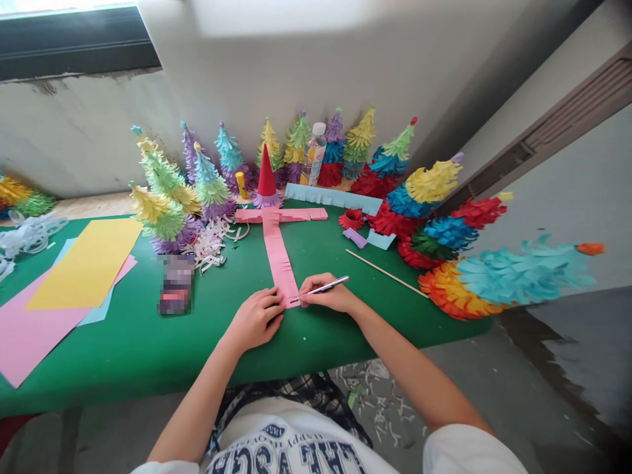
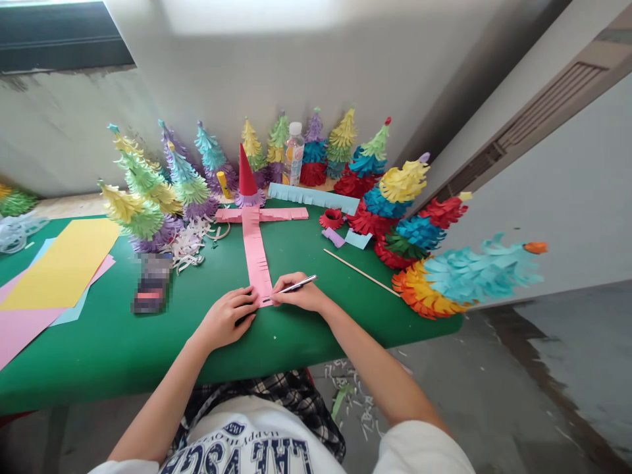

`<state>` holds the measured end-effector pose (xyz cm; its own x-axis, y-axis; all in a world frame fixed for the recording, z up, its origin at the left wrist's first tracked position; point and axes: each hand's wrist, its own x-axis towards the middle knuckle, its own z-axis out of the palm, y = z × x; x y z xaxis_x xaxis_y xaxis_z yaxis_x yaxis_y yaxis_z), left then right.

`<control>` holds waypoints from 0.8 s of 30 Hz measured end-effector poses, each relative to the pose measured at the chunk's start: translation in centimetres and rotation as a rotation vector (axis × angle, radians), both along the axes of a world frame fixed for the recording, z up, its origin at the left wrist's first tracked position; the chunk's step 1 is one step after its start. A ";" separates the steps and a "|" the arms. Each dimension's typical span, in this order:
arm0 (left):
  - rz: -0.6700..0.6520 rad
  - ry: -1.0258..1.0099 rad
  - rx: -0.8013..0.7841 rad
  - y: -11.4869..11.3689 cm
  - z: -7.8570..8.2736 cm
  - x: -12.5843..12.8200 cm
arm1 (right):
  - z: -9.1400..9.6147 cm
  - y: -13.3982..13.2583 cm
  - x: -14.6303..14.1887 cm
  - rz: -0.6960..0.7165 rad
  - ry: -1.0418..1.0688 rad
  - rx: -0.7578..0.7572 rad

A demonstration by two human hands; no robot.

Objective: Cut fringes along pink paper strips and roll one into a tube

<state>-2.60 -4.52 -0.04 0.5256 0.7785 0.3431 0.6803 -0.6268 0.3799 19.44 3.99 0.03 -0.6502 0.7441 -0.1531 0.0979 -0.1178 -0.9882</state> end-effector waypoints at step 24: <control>-0.012 0.115 0.030 -0.2 0.7 -0.1 | 0.2 0.4 0.2 0.085 -0.065 0.368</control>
